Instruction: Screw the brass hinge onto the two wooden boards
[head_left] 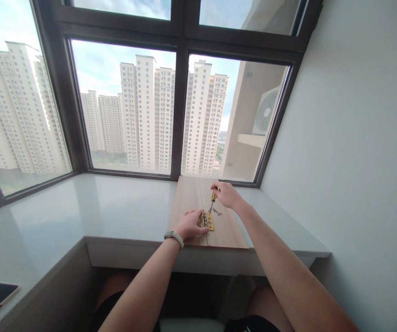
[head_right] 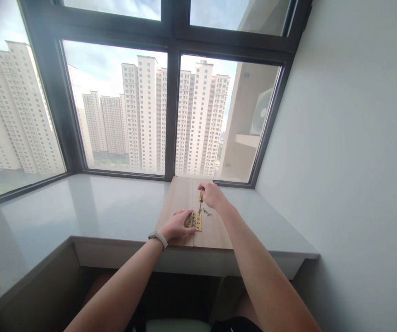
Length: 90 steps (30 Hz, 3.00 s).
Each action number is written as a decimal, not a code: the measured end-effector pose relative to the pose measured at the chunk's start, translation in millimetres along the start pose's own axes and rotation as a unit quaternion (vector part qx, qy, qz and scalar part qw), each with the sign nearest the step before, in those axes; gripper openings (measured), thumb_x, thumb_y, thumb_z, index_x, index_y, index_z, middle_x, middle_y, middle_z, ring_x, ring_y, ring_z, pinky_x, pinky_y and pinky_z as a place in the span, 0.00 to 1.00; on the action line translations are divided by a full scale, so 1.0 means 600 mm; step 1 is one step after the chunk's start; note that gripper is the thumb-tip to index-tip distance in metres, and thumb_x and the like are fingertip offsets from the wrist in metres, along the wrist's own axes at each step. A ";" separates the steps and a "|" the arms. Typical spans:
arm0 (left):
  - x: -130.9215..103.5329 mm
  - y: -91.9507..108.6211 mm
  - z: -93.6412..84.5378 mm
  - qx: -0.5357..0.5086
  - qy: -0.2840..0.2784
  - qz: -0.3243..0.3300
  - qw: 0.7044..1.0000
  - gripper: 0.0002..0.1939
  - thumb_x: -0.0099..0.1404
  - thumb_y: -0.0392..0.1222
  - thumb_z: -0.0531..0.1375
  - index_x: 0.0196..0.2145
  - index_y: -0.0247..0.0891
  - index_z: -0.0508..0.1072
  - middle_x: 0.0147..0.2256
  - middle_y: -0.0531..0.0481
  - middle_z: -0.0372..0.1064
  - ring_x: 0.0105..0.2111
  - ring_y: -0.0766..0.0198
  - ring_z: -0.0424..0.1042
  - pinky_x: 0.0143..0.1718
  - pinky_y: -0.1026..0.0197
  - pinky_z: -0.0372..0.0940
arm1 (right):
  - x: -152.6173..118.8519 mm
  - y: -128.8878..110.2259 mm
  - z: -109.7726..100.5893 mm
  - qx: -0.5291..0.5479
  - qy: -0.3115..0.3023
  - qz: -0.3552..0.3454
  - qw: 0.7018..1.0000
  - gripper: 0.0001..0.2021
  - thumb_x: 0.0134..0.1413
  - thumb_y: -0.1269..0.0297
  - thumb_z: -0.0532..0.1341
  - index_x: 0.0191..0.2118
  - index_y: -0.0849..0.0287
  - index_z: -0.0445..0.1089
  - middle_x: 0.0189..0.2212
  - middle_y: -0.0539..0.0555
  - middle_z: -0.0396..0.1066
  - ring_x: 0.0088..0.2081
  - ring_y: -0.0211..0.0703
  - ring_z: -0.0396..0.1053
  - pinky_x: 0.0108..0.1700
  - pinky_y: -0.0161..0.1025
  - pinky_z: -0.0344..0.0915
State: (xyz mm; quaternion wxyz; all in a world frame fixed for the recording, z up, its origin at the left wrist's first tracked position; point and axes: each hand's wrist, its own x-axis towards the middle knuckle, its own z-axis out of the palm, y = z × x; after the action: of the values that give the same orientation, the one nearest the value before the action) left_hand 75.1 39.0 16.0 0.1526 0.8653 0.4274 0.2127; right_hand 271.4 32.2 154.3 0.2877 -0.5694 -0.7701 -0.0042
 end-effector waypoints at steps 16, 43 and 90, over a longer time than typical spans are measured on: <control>0.001 -0.004 0.004 -0.009 0.010 0.011 1.000 0.44 0.57 0.66 0.63 0.66 0.47 0.58 0.62 0.45 0.64 0.63 0.48 0.60 0.65 0.51 0.51 | -0.005 -0.001 0.015 -0.021 0.067 -0.031 0.997 0.04 0.59 0.68 0.60 0.37 0.55 0.72 0.35 0.52 0.75 0.36 0.42 0.69 0.41 0.35 0.60; 0.006 -0.015 0.014 -0.009 0.013 0.009 1.000 0.45 0.56 0.66 0.63 0.66 0.47 0.58 0.62 0.45 0.64 0.63 0.47 0.60 0.65 0.50 0.52 | 0.005 0.024 0.013 0.023 0.021 0.004 0.999 0.11 0.60 0.72 0.57 0.44 0.56 0.76 0.33 0.53 0.76 0.35 0.40 0.71 0.39 0.34 0.61; 0.003 -0.004 0.008 0.003 0.007 0.009 1.000 0.44 0.57 0.65 0.63 0.66 0.48 0.57 0.63 0.46 0.63 0.64 0.49 0.60 0.67 0.51 0.50 | 0.001 0.009 0.018 -0.001 0.051 -0.012 0.999 0.06 0.59 0.67 0.60 0.41 0.55 0.74 0.32 0.52 0.75 0.33 0.40 0.69 0.39 0.35 0.60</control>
State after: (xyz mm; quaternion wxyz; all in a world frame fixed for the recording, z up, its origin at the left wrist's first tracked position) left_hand 76.5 41.4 11.3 0.1451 0.8682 0.4211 0.2186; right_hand 270.9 38.4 143.9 0.3258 -0.5596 -0.7611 -0.0369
